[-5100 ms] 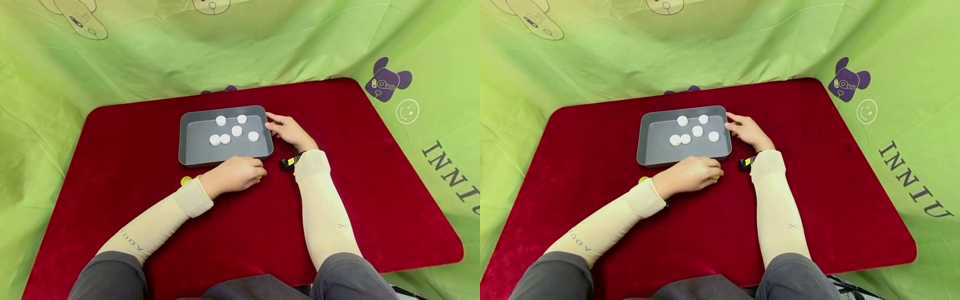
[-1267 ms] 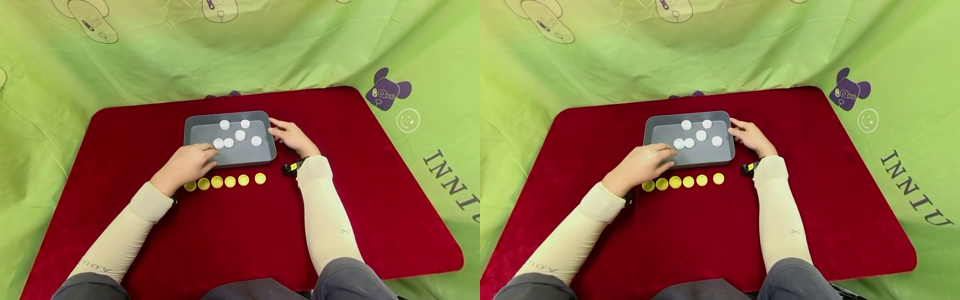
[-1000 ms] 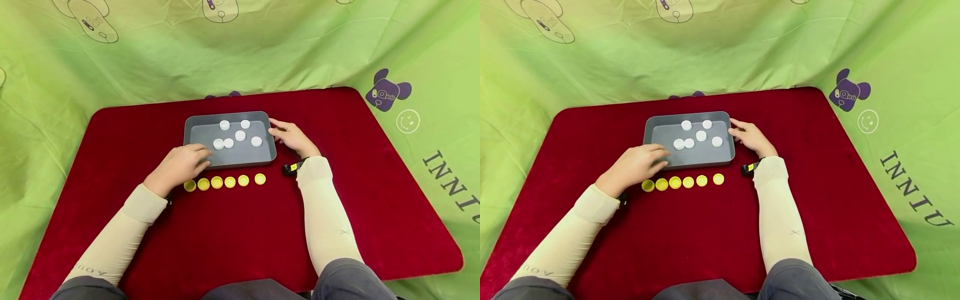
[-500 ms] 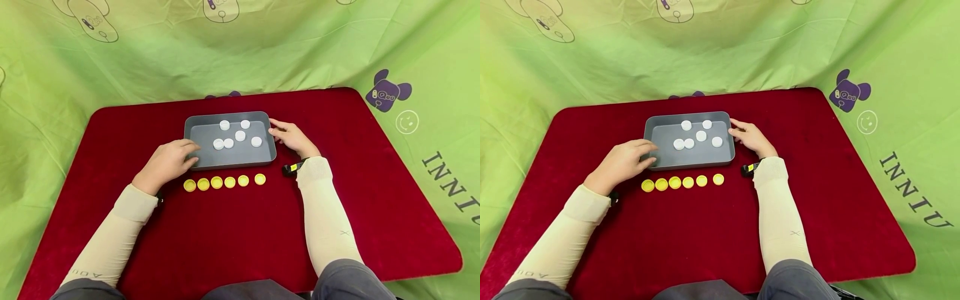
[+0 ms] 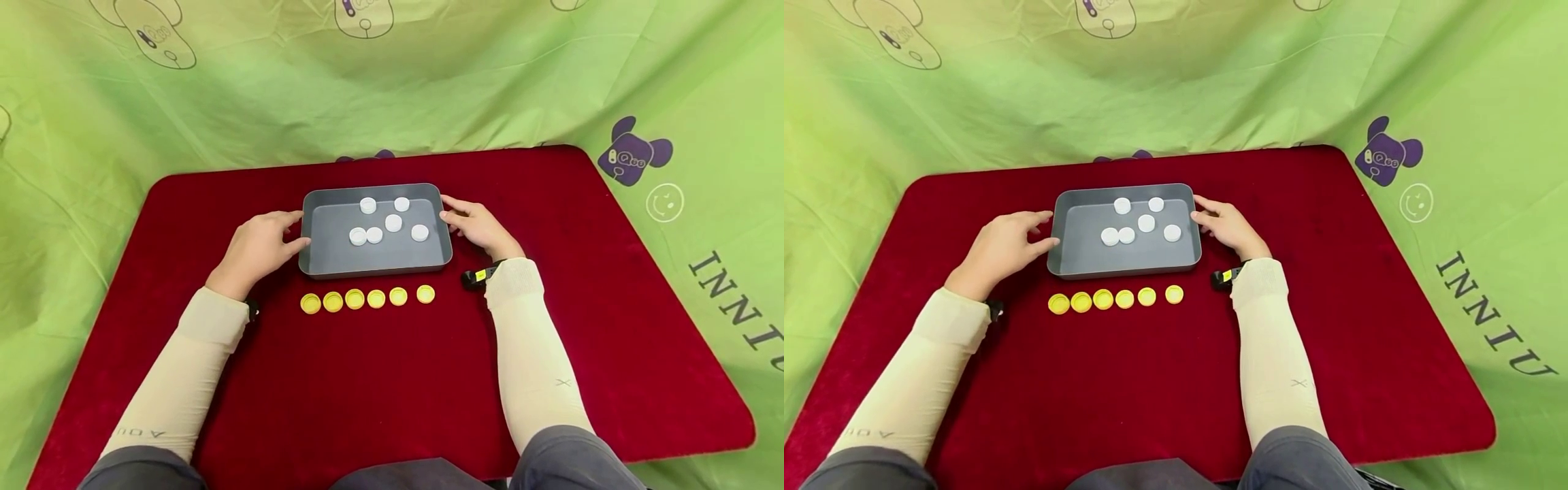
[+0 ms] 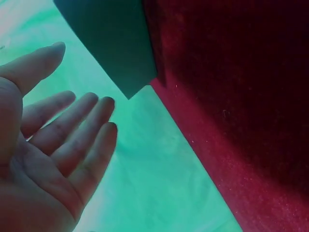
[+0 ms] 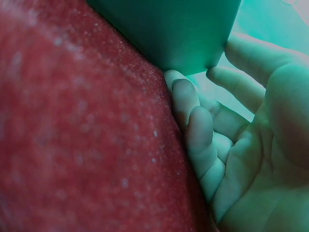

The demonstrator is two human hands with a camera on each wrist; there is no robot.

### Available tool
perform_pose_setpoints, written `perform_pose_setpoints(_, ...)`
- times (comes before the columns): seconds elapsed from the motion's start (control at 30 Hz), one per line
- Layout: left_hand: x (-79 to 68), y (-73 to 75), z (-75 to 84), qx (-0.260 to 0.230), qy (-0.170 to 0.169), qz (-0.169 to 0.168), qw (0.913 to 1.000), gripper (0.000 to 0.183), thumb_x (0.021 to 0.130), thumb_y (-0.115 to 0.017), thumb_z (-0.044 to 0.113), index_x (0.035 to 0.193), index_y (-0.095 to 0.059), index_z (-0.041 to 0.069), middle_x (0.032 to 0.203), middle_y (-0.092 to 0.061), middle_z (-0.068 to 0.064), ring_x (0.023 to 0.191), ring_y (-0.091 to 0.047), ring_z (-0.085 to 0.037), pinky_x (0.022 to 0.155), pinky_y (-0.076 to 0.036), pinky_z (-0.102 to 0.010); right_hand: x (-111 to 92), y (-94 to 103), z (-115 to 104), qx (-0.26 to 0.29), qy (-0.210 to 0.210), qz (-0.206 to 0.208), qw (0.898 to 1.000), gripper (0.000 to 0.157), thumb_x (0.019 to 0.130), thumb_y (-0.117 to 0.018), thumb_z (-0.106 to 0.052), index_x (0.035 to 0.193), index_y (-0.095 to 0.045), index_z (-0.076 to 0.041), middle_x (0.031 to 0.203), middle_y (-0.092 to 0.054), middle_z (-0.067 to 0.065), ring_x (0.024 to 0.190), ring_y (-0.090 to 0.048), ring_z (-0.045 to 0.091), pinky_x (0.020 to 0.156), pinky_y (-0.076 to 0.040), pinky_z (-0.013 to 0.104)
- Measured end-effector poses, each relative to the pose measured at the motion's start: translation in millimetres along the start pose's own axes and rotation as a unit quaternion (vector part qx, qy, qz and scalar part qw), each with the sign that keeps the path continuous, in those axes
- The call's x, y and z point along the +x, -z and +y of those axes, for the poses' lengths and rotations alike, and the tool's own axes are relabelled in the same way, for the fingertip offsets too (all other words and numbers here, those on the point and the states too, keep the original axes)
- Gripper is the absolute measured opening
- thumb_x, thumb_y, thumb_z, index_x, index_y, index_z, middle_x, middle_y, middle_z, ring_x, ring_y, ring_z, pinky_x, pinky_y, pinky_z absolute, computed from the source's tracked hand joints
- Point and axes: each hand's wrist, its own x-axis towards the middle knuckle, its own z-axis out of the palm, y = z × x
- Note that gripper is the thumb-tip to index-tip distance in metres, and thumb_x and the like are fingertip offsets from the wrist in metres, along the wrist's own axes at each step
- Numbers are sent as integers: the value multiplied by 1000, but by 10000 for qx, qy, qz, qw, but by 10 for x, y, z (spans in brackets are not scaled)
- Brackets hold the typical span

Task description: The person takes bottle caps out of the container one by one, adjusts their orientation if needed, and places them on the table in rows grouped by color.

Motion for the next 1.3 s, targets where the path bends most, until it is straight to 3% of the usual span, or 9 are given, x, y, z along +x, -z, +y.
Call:
perform_pose_setpoints(0.17,91,-2,-131,-627,384,-364,9966,59,90,-68,40,139,-54,10,122,-63,-11,98,-64,-25,80,-50,-45,-5,-7,-3,-25,-5,39,10000,51,98,-60,-33,146,-46,-28,103,-65,13,90,-59,27,78,-48,34)
perform_pose_setpoints(0.37,182,-27,-303,-1315,556,-812,9864,65,91,-66,42,144,-47,10,125,-60,-13,102,-62,-27,88,-48,-45,-13,-17,17,-19,-9,36,10000,51,98,-60,-32,147,-46,-26,102,-66,12,89,-59,27,78,-48,33)
perform_pose_setpoints(0.6,268,-63,-359,-1746,708,-778,9790,59,93,-65,41,141,-51,10,127,-60,-11,90,-64,-26,80,-50,-41,-8,-18,22,-56,29,42,10000,51,98,-59,-33,147,-46,-26,103,-66,13,89,-60,27,78,-48,34)
perform_pose_setpoints(0.87,380,-132,-399,-2147,919,-923,9680,65,93,-65,42,145,-45,9,134,-54,-12,76,-65,-28,72,-51,-39,-13,-11,-14,-168,91,118,9997,51,98,-59,-32,147,-46,-25,102,-67,13,86,-60,25,75,-48,32)
perform_pose_setpoints(1.13,353,-183,-475,-2559,1060,-959,9561,67,91,-67,39,147,-44,11,136,-52,-13,81,-67,-27,74,-53,-39,22,-43,-25,-159,79,-1,9998,51,98,-59,-33,147,-46,-26,102,-66,14,89,-60,27,78,-48,33)
perform_pose_setpoints(1.3,382,-202,-456,-3094,896,-1262,9383,77,90,-71,29,154,-29,15,139,-48,-16,95,-65,-27,77,-55,-40,-6,-37,-16,-137,96,131,9998,49,98,-59,-31,146,-48,-25,99,-66,13,85,-60,25,75,-48,32)
